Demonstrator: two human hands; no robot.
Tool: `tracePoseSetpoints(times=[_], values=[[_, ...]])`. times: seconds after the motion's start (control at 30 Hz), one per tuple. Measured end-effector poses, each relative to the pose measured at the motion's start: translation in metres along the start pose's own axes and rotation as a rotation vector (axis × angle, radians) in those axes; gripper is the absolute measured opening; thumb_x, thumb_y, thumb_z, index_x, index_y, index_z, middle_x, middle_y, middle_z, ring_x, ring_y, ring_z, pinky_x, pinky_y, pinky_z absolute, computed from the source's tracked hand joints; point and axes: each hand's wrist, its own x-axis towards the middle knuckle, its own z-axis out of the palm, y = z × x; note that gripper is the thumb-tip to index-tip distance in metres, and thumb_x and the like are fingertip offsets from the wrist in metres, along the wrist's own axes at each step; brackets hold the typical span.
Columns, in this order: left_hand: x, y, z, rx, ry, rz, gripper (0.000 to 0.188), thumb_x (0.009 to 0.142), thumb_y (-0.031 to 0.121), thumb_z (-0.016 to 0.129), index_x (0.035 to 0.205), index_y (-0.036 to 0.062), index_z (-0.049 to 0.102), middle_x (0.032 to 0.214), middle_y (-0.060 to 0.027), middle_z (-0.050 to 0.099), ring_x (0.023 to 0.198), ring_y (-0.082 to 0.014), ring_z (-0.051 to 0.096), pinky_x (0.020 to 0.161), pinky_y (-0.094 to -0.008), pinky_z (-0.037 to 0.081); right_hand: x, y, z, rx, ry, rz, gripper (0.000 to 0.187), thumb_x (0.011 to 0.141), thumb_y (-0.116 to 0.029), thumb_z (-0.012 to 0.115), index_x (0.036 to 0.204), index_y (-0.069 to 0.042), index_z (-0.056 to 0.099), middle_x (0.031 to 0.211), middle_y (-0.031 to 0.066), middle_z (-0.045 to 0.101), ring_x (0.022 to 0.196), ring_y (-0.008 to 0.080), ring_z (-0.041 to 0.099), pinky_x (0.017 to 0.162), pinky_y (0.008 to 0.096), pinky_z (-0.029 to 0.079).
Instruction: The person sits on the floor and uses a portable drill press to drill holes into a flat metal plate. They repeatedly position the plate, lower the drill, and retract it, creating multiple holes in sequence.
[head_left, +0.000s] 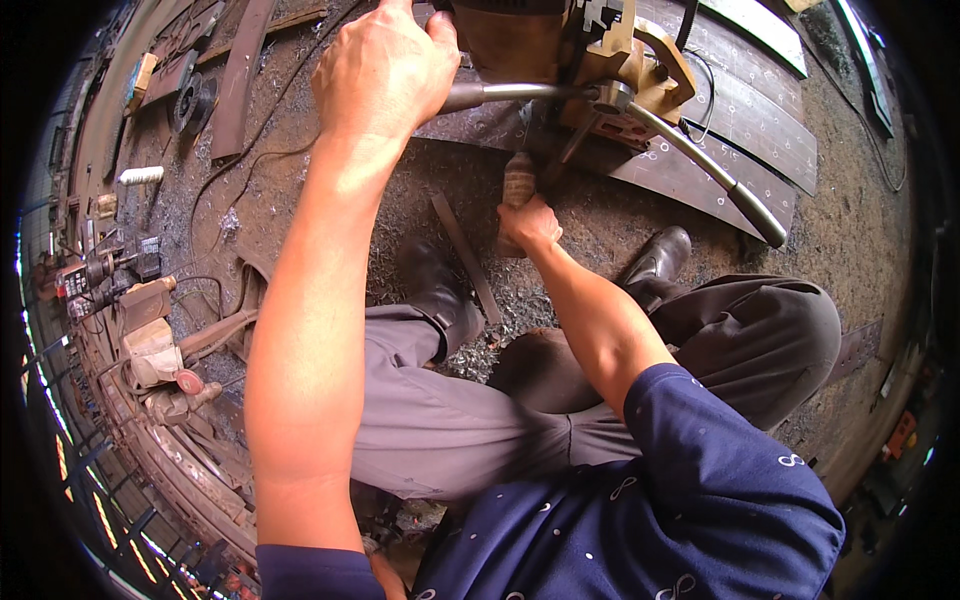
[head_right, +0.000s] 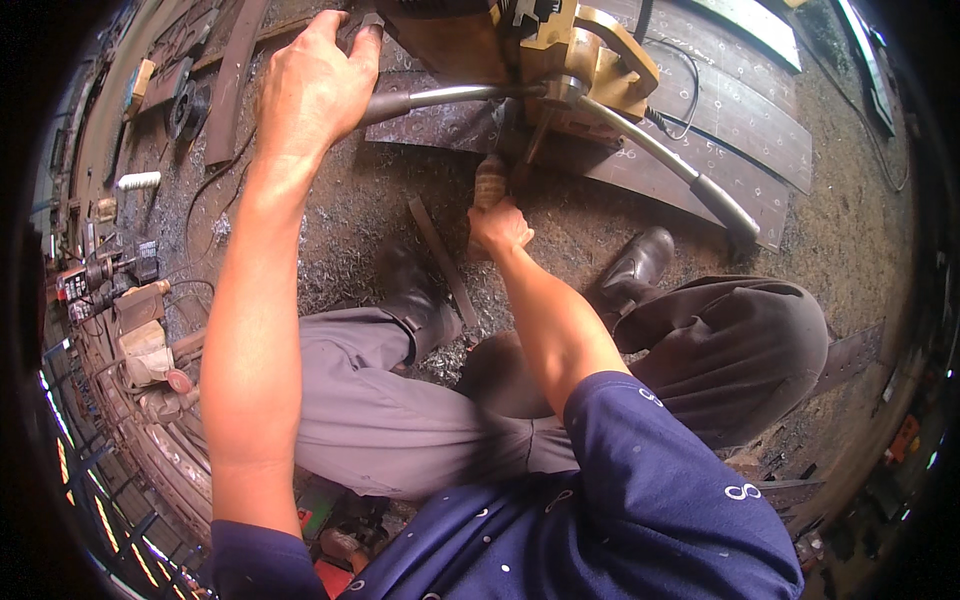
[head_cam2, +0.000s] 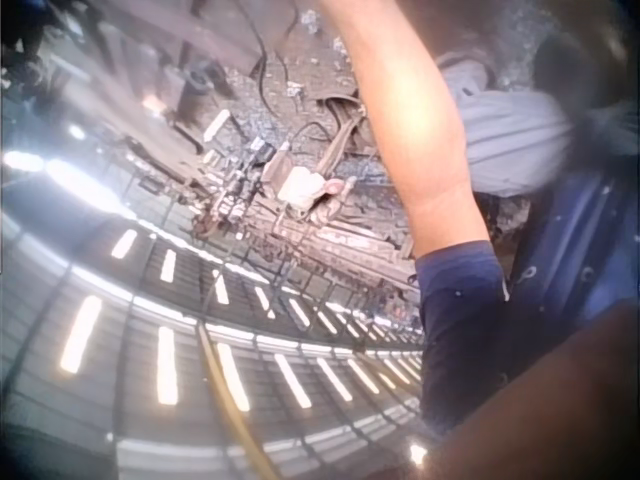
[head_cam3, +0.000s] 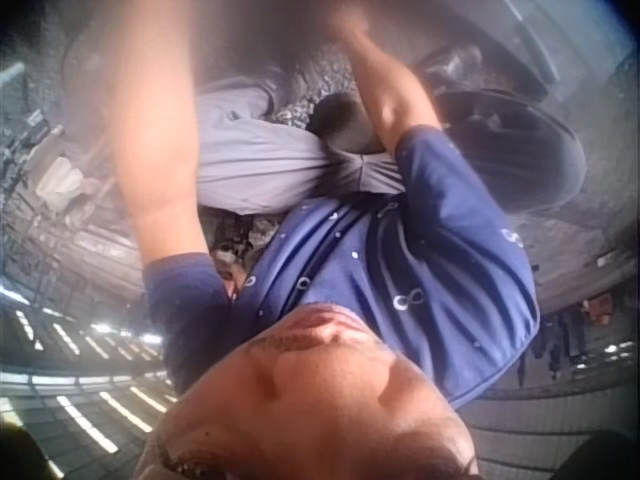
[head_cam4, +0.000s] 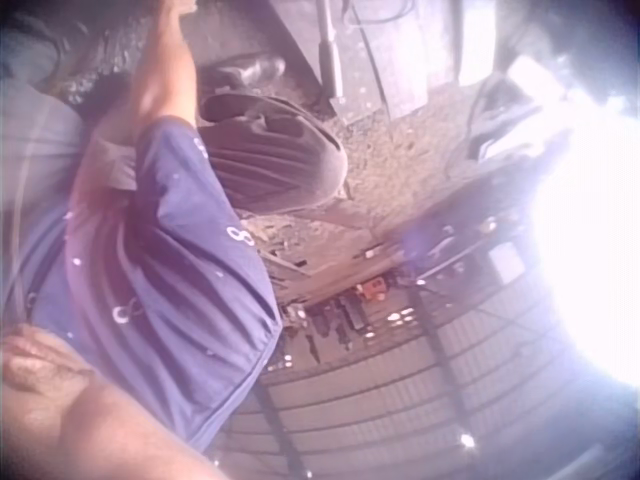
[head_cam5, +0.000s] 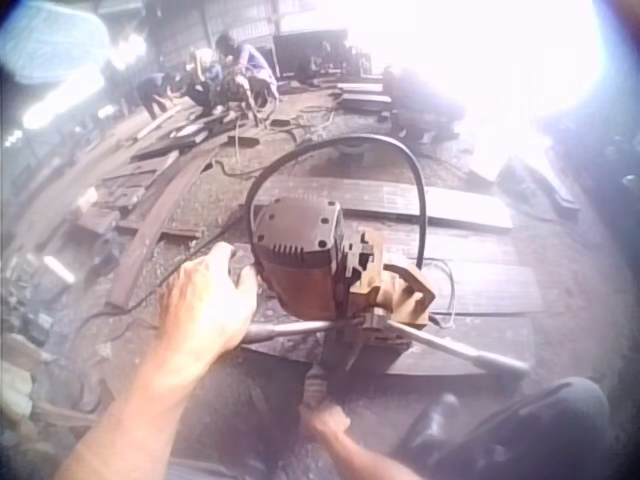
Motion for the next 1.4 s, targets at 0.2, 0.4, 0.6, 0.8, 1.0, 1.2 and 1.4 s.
tracePoseSetpoints(times=[0.2,0.4,0.6,0.8,1.0,1.2,1.4], values=[[0.002,0.000,0.001,-0.006,-0.011,-0.002,0.054,0.098,0.045,0.058,0.136,0.0067,0.065,0.118,-0.0274,0.073,0.118,-0.0444,0.068,0.104,-0.0527,0.052,0.005,-0.001,-0.004,-0.042,0.022,-0.014,0.080,0.076,-0.057,0.074,0.136,-0.006,0.060,0.125,0.0228,0.071,0.120,0.0395,0.067,0.103,0.0490,0.051],[0.001,0.001,0.000,0.025,-0.009,-0.023,0.054,0.097,0.045,0.058,0.137,0.0090,0.064,0.119,-0.0262,0.072,0.118,-0.0442,0.067,0.104,-0.0523,0.052,0.004,-0.001,-0.009,-0.060,-0.005,-0.030,0.078,0.078,-0.056,0.073,0.136,-0.006,0.059,0.125,0.0220,0.071,0.119,0.0395,0.068,0.104,0.0502,0.049],[0.001,0.002,-0.002,0.018,-0.058,-0.056,0.054,0.097,0.045,0.059,0.137,0.0095,0.064,0.120,-0.0259,0.072,0.119,-0.0437,0.067,0.104,-0.0523,0.052,-0.001,0.018,-0.004,-0.137,-0.009,-0.046,0.082,0.080,-0.059,0.073,0.138,-0.003,0.056,0.126,0.0222,0.071,0.120,0.0400,0.068,0.104,0.0506,0.050],[-0.003,-0.002,0.001,0.008,0.016,-0.008,0.038,0.097,0.037,0.060,0.116,0.0054,0.069,0.108,-0.0224,0.076,0.108,-0.0410,0.073,0.095,-0.0532,0.056,-0.019,0.050,-0.020,-0.430,-0.196,-0.214,0.061,0.086,-0.049,0.067,0.123,0.000,0.068,0.121,0.0241,0.073,0.114,0.0399,0.070,0.103,0.0505,0.052],[0.002,0.006,-0.008,-0.060,-0.110,-0.032,0.044,0.097,0.037,0.060,0.128,0.0054,0.064,0.114,-0.0275,0.073,0.112,-0.0458,0.070,0.098,-0.0556,0.055,-0.050,0.011,-0.118,-0.651,-0.151,-0.678,0.044,0.085,-0.038,0.065,0.102,0.001,0.076,0.098,0.0256,0.076,0.096,0.0403,0.075,0.085,0.0481,0.061],[0.002,-0.001,-0.003,-0.057,-0.030,-0.005,0.036,0.095,0.035,0.064,0.109,0.0017,0.067,0.105,-0.0270,0.074,0.103,-0.0455,0.072,0.090,-0.0550,0.056,-0.143,-0.040,-0.291,-0.569,0.205,-1.059,0.037,0.093,-0.039,0.066,0.102,-0.002,0.067,0.093,0.0222,0.074,0.092,0.0402,0.073,0.081,0.0498,0.057],[-0.002,0.007,-0.014,-0.029,-0.075,-0.039,0.037,0.096,0.036,0.063,0.111,0.0024,0.068,0.106,-0.0246,0.075,0.104,-0.0424,0.072,0.093,-0.0530,0.056,-0.183,-0.005,-0.395,-0.650,0.302,-0.727,0.047,0.093,-0.044,0.067,0.108,0.000,0.069,0.103,0.0216,0.074,0.100,0.0410,0.071,0.089,0.0505,0.055]])
